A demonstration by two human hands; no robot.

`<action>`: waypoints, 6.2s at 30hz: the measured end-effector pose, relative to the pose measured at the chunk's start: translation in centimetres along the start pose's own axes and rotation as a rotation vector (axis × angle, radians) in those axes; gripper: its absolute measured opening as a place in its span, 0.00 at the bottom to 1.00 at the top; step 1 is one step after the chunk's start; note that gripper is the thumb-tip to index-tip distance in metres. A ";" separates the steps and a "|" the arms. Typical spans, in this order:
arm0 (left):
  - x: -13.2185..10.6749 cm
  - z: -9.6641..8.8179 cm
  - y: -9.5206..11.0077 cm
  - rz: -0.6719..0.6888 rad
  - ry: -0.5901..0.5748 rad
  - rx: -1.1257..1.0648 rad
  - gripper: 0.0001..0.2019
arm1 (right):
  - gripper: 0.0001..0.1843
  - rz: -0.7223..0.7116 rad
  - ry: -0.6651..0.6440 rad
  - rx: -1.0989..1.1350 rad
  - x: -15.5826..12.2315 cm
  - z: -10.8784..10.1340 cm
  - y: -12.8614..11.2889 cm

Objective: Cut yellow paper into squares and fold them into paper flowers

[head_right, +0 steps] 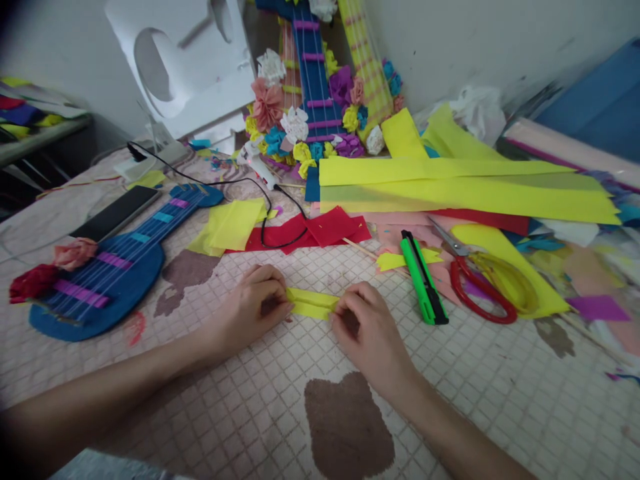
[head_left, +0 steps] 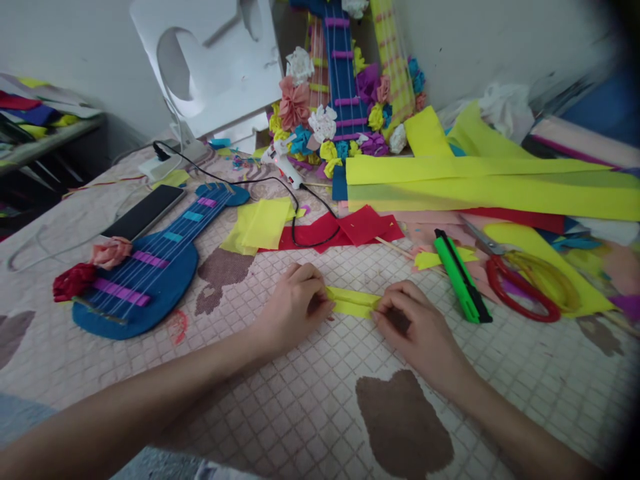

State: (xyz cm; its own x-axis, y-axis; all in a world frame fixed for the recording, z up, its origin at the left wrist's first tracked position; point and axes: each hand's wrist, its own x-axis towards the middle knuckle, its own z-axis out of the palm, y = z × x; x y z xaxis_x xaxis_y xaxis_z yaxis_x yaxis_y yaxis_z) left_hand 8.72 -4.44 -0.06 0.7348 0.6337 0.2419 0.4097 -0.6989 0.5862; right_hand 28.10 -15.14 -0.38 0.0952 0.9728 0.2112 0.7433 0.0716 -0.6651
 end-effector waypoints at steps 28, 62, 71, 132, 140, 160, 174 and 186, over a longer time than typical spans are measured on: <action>0.4 -0.1 -0.2 -0.026 -0.062 -0.097 0.09 | 0.07 -0.012 -0.047 0.021 0.1 0.0 0.0; 0.3 0.3 1.0 -0.125 -0.088 0.049 0.06 | 0.04 -0.070 0.036 -0.107 0.0 1.1 0.2; 0.2 -0.9 0.4 -0.003 -0.158 0.051 0.15 | 0.06 -0.350 -0.078 -0.337 -0.3 -0.5 0.5; 2.3 -0.8 1.6 -0.084 -0.173 -0.270 0.04 | 0.11 0.028 -0.090 0.133 1.3 -1.4 -1.0; 2.0 -0.9 2.1 -0.089 -0.162 -0.290 0.03 | 0.03 0.059 -0.132 0.120 1.6 -0.6 -1.5; 2.2 -0.5 0.9 -0.295 -0.145 -0.636 0.07 | 0.13 0.196 -0.067 0.336 1.5 -2.3 -0.1; 2.2 -1.2 0.1 -0.377 -0.153 -0.900 0.06 | 0.10 0.187 -0.115 0.369 1.8 -2.2 -0.5; 2.3 -1.7 -0.1 -0.497 -0.197 -1.047 0.17 | 0.09 0.196 -0.055 0.378 1.8 -2.0 -0.2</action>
State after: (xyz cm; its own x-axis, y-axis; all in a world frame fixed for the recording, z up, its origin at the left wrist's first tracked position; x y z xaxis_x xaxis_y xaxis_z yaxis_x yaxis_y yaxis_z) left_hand 9.45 -2.41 1.72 0.7280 0.6333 -0.2627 0.0982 0.2829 0.9541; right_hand 29.45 -13.87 1.50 0.1671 0.9857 0.0228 0.4190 -0.0500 -0.9066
